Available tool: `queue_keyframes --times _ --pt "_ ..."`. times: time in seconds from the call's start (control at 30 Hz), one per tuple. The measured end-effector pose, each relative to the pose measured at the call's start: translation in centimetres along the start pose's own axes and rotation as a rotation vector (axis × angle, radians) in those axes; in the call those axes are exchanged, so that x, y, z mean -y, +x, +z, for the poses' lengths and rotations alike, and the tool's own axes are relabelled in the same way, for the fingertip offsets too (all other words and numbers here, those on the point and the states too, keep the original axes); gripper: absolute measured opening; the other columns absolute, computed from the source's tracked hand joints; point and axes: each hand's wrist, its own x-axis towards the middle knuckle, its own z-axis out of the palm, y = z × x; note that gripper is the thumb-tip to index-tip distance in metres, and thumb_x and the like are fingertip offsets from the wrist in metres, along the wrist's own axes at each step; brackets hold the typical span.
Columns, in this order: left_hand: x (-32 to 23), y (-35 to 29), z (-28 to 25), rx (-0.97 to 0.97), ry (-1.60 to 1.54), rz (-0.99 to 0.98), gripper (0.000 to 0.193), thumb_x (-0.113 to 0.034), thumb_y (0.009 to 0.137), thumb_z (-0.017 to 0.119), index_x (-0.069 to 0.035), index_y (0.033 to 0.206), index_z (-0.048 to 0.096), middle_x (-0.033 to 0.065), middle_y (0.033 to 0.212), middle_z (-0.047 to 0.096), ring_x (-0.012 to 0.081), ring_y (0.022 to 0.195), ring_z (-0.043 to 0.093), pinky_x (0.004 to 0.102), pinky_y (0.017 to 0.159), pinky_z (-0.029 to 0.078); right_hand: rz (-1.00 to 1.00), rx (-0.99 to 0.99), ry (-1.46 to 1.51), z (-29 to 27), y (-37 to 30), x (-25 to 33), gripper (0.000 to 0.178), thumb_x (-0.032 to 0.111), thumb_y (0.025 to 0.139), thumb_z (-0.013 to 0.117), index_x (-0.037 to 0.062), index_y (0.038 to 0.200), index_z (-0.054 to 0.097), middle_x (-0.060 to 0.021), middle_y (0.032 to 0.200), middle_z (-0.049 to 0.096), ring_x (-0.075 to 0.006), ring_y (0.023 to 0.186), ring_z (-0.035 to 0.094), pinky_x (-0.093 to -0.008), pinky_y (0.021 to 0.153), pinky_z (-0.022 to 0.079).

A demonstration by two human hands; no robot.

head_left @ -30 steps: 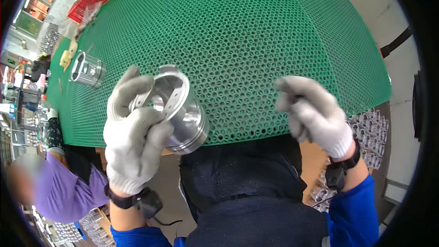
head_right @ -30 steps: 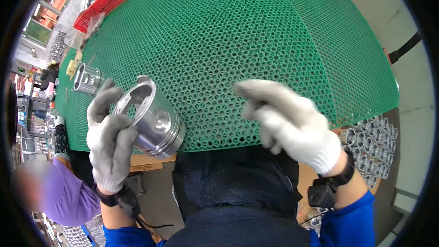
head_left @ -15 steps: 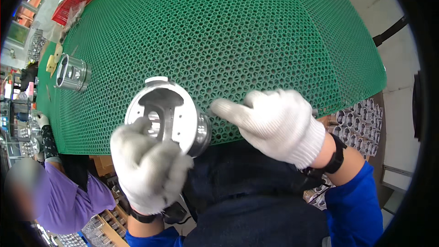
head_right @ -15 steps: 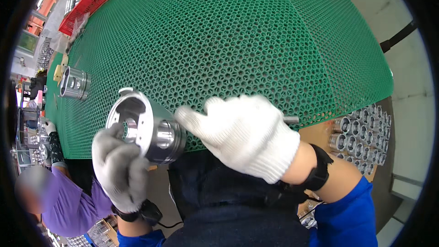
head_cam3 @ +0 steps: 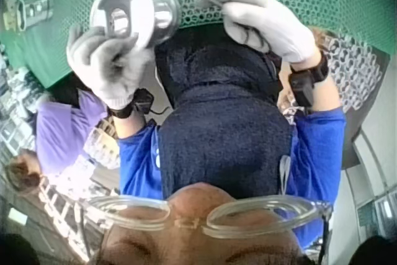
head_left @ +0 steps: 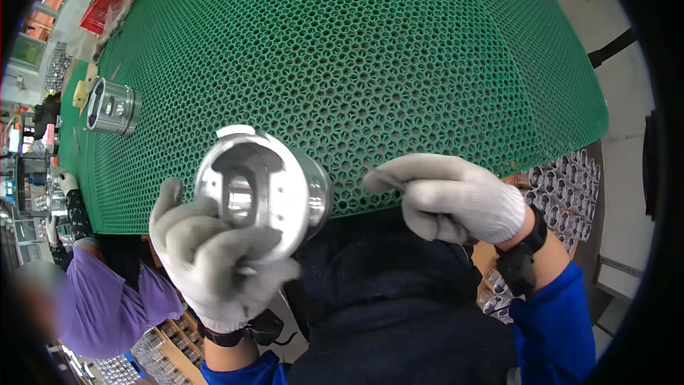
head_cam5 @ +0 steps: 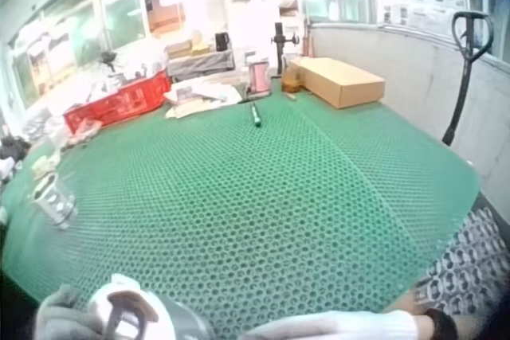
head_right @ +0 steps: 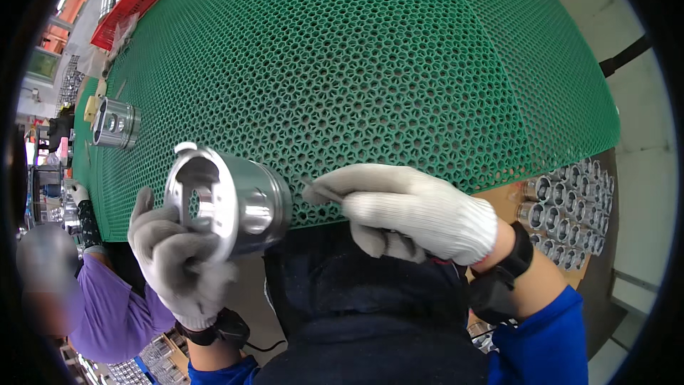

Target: Inspecting and deburring metal pistons at a workstation and organizing them into rows.

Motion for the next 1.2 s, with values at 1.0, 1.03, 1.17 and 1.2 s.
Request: queue_keyframes --times 1.0,1.03,1.17,1.2 --pt "-1.3 3.7 3.5 0.05 -0.064 0.097 0.027 -0.028 0.07 0.082 -0.014 0.084 0.063 0.0028 0.082 0.052 0.0256 0.083 0.056 0.0511 0.093 0.049 -0.638 -0.373 -1.285 -1.6 1.7 1.3 0.035 0.016 0.088 0.06 0.0174 0.123 0.065 -0.0101 0.081 0.067 -0.0257 0.066 0.069 -0.0357 0.059 0.057" --pt "-1.3 3.4 3.6 0.055 -0.065 0.098 0.027 -0.028 0.07 0.082 -0.014 0.084 0.063 0.0028 0.082 0.052 0.0256 0.083 0.056 0.0511 0.093 0.049 -0.636 -0.23 -1.035 -2.0 2.1 0.8 0.033 0.017 0.091 0.059 0.0158 0.123 0.066 -0.012 0.089 0.071 -0.0265 0.069 0.07 -0.0351 0.063 0.058" --pt "-0.3 2.6 3.3 0.096 -0.104 0.141 0.022 -0.023 0.079 0.074 -0.011 0.093 0.064 0.0041 0.091 0.058 0.0254 0.089 0.059 0.0521 0.095 0.048 -0.036 0.036 -0.269 -3.1 0.4 2.5 0.042 0.024 0.096 0.054 0.0076 0.134 0.061 -0.0008 0.068 0.061 -0.0072 0.053 0.053 -0.0237 0.051 0.049" --pt "0.0 2.6 3.7 -0.084 -0.27 0.057 0.021 -0.02 0.081 0.069 -0.008 0.098 0.063 0.0077 0.098 0.059 0.0268 0.096 0.06 0.0538 0.098 0.047 -0.085 -0.031 -0.188 -3.4 -0.1 1.7 0.043 0.024 0.095 0.054 0.0058 0.134 0.06 0.0 0.065 0.058 -0.0062 0.05 0.05 -0.0225 0.046 0.046"
